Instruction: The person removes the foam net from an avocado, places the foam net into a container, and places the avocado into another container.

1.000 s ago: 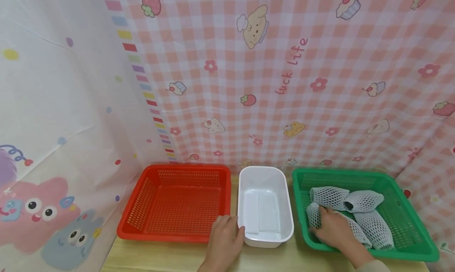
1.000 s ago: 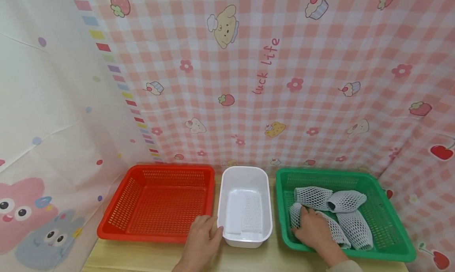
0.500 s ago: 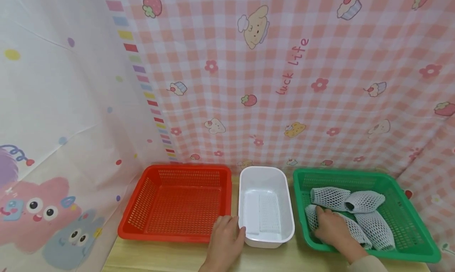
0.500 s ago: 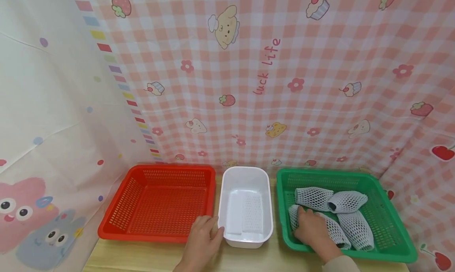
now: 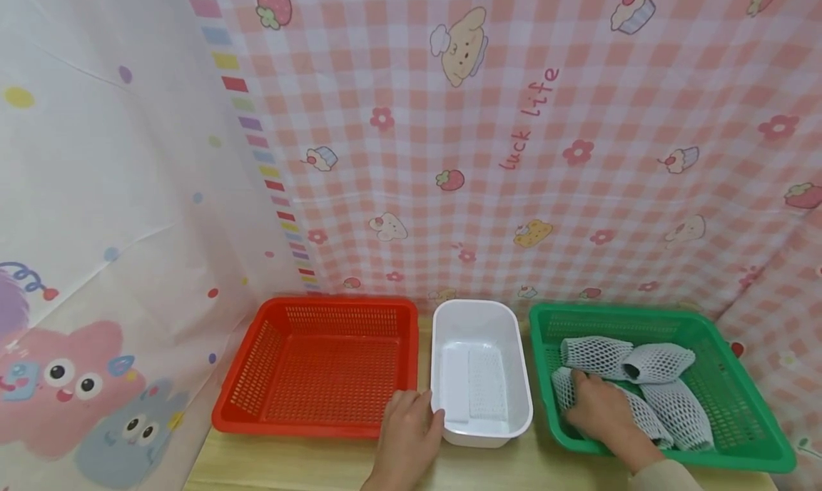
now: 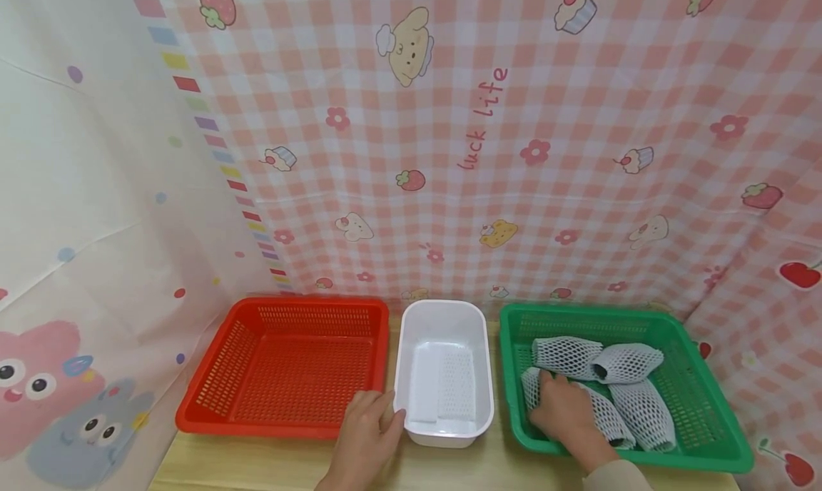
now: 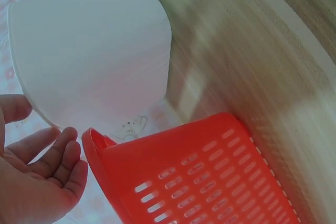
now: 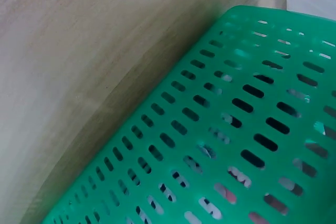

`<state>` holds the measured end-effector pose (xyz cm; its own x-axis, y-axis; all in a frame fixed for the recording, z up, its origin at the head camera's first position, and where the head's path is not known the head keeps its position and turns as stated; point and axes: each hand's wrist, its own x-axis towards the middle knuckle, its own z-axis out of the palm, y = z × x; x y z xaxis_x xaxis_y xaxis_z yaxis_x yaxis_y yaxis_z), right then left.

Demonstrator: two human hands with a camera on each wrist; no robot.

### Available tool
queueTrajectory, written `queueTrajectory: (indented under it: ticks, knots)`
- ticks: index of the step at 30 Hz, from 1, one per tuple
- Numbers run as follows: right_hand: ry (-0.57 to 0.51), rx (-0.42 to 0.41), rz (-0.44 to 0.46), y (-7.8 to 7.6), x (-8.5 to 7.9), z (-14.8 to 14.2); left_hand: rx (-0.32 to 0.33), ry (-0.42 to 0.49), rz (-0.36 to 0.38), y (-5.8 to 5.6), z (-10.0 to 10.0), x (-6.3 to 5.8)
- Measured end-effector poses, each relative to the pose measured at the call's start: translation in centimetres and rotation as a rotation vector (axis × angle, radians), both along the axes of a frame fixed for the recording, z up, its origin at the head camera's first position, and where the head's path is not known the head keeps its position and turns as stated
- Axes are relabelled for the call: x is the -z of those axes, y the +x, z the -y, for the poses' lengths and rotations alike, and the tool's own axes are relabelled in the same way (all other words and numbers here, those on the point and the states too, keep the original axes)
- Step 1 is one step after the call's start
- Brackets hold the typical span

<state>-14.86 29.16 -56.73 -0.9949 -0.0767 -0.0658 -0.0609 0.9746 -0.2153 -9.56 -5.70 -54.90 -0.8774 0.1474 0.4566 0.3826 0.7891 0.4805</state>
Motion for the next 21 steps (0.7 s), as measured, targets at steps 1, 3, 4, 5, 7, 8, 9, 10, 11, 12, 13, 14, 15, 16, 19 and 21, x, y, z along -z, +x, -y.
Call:
queueTrajectory:
  ticks: [1,3,4,5,7,8,9,10,11,12,13,14,15,16,19,21]
  knots:
    - [-0.011,0.000,0.002,0.0,-0.1,0.0,-0.002,0.002,-0.002,0.0,0.0,0.0]
    - [-0.046,0.004,0.013,0.1,-0.5,0.0,-0.003,0.011,-0.007,0.0,0.0,0.0]
    - [-0.062,0.008,0.018,0.1,-0.7,-0.1,-0.004,0.015,-0.006,0.0,0.0,0.0]
    - [-0.078,0.013,0.023,0.1,-0.9,-0.1,-0.007,0.018,-0.006,0.0,0.0,0.0]
    - [-0.110,0.023,0.030,0.2,-1.2,-0.2,-0.009,0.023,-0.001,0.1,0.0,0.0]
    - [-0.123,0.030,0.030,0.3,-1.3,-0.2,-0.009,0.024,0.001,0.1,0.1,0.0]
    - [-0.130,0.035,0.028,0.3,-1.4,-0.3,-0.009,0.025,0.004,0.1,0.1,0.0]
    - [-0.140,0.038,0.024,0.4,-1.5,-0.3,-0.010,0.023,0.010,0.1,0.1,0.0]
    - [-0.148,0.041,0.023,0.5,-1.6,-0.4,-0.010,0.025,0.015,0.2,0.1,0.0]
    - [-0.156,0.045,0.023,0.6,-1.7,-0.5,-0.010,0.026,0.021,0.2,0.1,0.0]
    - [-0.161,0.044,0.020,0.7,-1.7,-0.6,-0.011,0.026,0.026,0.2,0.1,0.0]
    - [-0.170,0.045,0.015,0.8,-1.8,-0.7,-0.012,0.027,0.029,0.2,0.1,0.0]
    - [-0.178,0.046,0.011,0.9,-1.9,-0.7,-0.012,0.030,0.027,0.2,0.1,0.0]
    - [-0.185,0.047,0.004,1.1,-2.1,-0.8,-0.013,0.032,0.024,0.2,0.1,0.1]
    - [-0.201,0.043,-0.023,1.5,-2.6,-0.8,-0.017,0.040,0.002,0.2,0.0,0.1]
    - [-0.208,0.043,-0.040,1.8,-3.0,-0.8,-0.018,0.045,-0.016,0.2,0.0,0.2]
